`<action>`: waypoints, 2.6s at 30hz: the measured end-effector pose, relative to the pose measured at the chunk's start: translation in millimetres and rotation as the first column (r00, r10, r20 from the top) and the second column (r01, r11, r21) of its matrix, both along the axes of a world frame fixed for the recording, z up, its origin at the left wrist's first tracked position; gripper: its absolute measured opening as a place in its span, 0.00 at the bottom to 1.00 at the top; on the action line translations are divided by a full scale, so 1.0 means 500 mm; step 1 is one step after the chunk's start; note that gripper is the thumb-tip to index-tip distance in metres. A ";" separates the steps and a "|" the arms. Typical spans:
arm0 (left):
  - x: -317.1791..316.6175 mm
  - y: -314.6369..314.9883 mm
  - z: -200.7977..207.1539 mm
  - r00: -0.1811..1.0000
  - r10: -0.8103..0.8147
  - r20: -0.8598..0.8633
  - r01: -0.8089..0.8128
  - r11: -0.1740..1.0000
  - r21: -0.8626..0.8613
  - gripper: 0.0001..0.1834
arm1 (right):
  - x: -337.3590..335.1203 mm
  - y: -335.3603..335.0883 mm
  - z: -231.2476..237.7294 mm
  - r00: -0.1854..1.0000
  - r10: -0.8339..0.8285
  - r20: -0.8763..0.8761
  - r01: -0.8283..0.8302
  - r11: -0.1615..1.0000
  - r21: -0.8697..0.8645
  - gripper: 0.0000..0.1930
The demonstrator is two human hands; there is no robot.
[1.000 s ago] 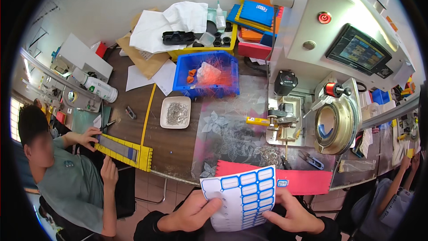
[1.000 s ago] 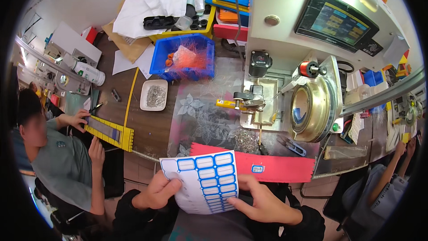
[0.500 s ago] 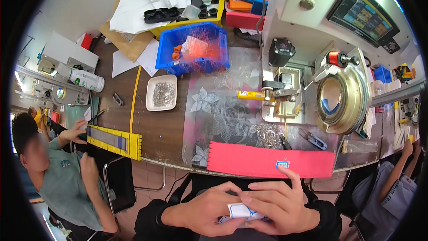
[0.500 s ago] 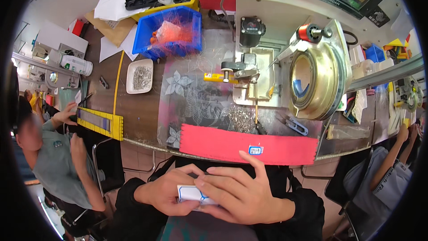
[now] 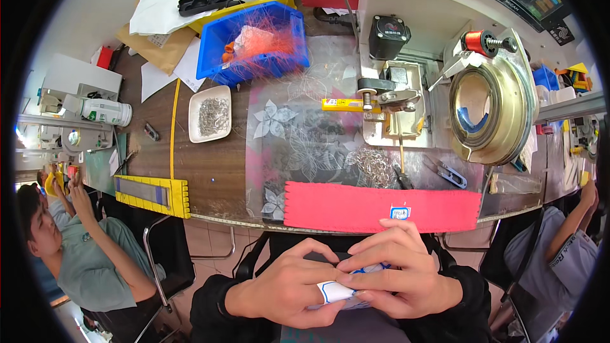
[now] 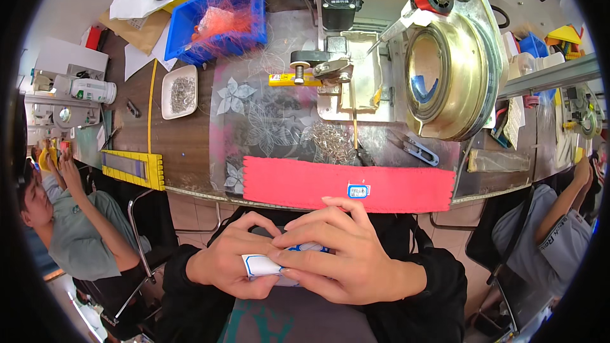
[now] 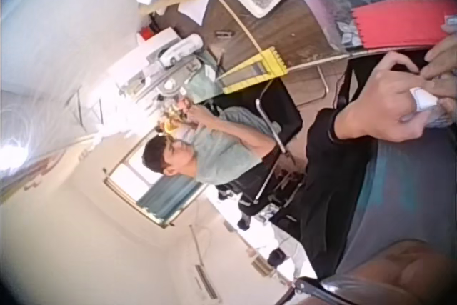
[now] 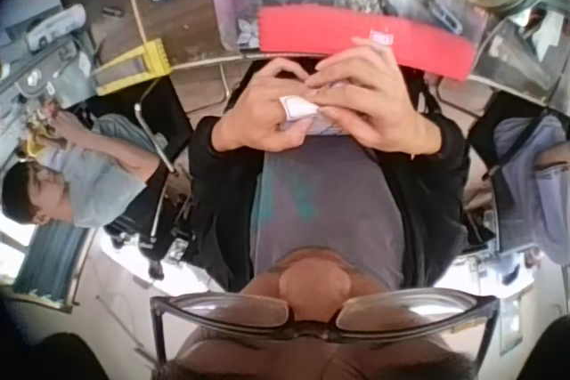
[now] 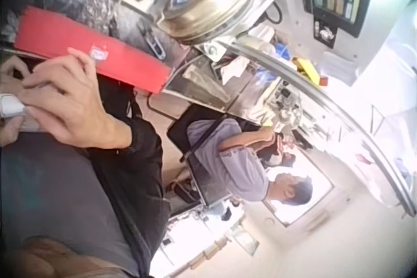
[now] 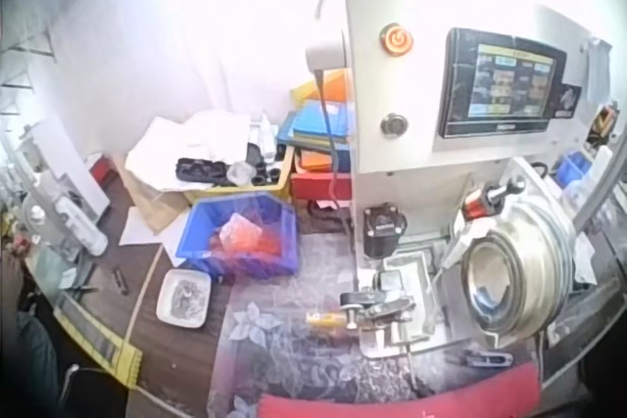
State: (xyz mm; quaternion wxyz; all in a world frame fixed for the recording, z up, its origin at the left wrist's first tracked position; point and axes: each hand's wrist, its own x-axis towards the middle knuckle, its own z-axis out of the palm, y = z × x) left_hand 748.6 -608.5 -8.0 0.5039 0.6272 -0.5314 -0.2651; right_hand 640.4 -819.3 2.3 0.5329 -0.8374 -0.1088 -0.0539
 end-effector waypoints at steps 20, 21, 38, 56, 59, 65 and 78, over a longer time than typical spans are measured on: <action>0.008 0.000 0.011 1.000 -0.021 0.004 0.020 1.000 0.012 0.12 | 0.000 0.011 0.009 0.986 -0.151 0.077 0.156 0.986 -0.064 0.14; 0.010 -0.001 0.013 0.999 -0.022 0.024 0.021 1.000 0.004 0.12 | 0.000 0.011 0.006 0.986 -0.142 0.087 0.147 0.988 -0.050 0.14; 0.061 0.122 -0.006 0.924 0.289 -0.251 -0.229 0.943 0.242 0.15 | -0.005 -0.028 -0.013 0.827 -0.557 0.078 0.542 0.826 0.155 0.09; 0.345 0.286 -0.130 -0.119 0.616 0.778 -0.909 0.247 -0.335 0.26 | -0.025 -0.023 -0.023 0.935 -0.329 0.128 0.339 0.938 -0.066 0.06; 0.230 0.191 -0.010 0.351 0.829 0.435 -0.927 0.375 0.032 0.13 | -0.031 -0.023 -0.021 0.908 -0.331 0.256 0.395 0.882 -0.259 0.09; 0.039 0.053 0.043 0.974 0.209 -0.090 -0.175 0.941 0.291 0.02 | -0.001 0.008 -0.027 0.835 -0.129 0.534 0.411 0.793 -0.451 0.14; 0.003 -0.009 0.007 0.828 0.176 -0.532 0.014 0.942 0.335 0.04 | -0.043 0.033 -0.068 0.803 -0.098 0.588 0.456 0.737 -0.499 0.14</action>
